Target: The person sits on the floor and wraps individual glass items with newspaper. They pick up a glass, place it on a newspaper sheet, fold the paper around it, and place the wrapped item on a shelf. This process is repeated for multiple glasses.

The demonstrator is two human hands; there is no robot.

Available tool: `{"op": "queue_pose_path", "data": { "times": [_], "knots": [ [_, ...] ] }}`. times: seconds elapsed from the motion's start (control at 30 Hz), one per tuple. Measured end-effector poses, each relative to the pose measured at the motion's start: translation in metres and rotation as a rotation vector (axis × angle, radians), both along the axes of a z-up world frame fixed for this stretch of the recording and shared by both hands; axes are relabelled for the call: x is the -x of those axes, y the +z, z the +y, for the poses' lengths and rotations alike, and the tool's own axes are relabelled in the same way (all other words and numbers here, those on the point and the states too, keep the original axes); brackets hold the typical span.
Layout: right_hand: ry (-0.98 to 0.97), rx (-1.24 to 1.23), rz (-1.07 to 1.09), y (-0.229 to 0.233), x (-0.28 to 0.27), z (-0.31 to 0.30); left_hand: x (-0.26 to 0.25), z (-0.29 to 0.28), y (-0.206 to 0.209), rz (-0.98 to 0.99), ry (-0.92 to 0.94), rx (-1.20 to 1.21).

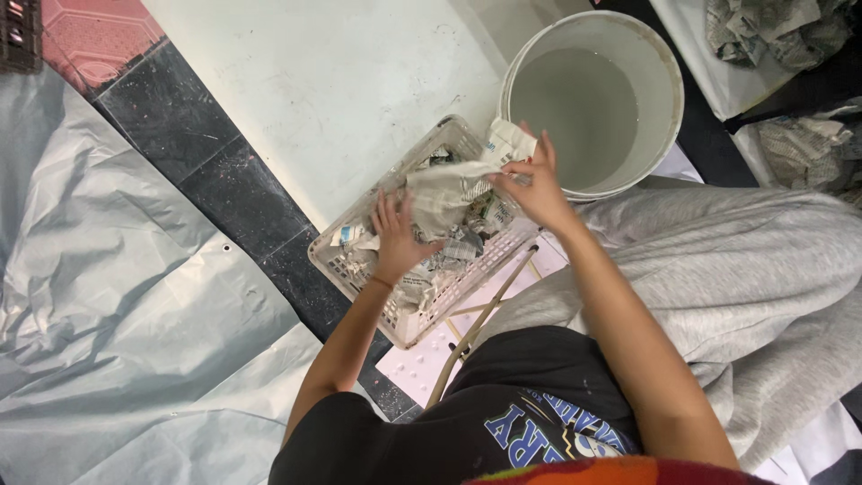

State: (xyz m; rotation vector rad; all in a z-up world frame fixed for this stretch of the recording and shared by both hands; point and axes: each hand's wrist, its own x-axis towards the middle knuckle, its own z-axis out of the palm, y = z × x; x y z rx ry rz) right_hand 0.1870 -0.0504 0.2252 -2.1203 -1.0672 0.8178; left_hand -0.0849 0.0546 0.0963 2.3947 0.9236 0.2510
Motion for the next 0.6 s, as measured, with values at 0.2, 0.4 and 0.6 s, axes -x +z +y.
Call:
{"op": "queue_pose_path", "data": {
  "times": [0.2,0.4,0.6],
  "knots": [
    [-0.193,-0.111,-0.062,0.081,-0.019,-0.025,0.017,-0.043,-0.091,0.581,-0.178,0.135],
    [-0.573,-0.294,0.44,0.129,-0.029,-0.072,-0.063,-0.031,-0.048,-0.431,0.058,0.574],
    [-0.639,-0.577,0.309,0.139,-0.014,-0.113,-0.136,-0.058,0.068,-1.193,-0.351,1.49]
  ]
}}
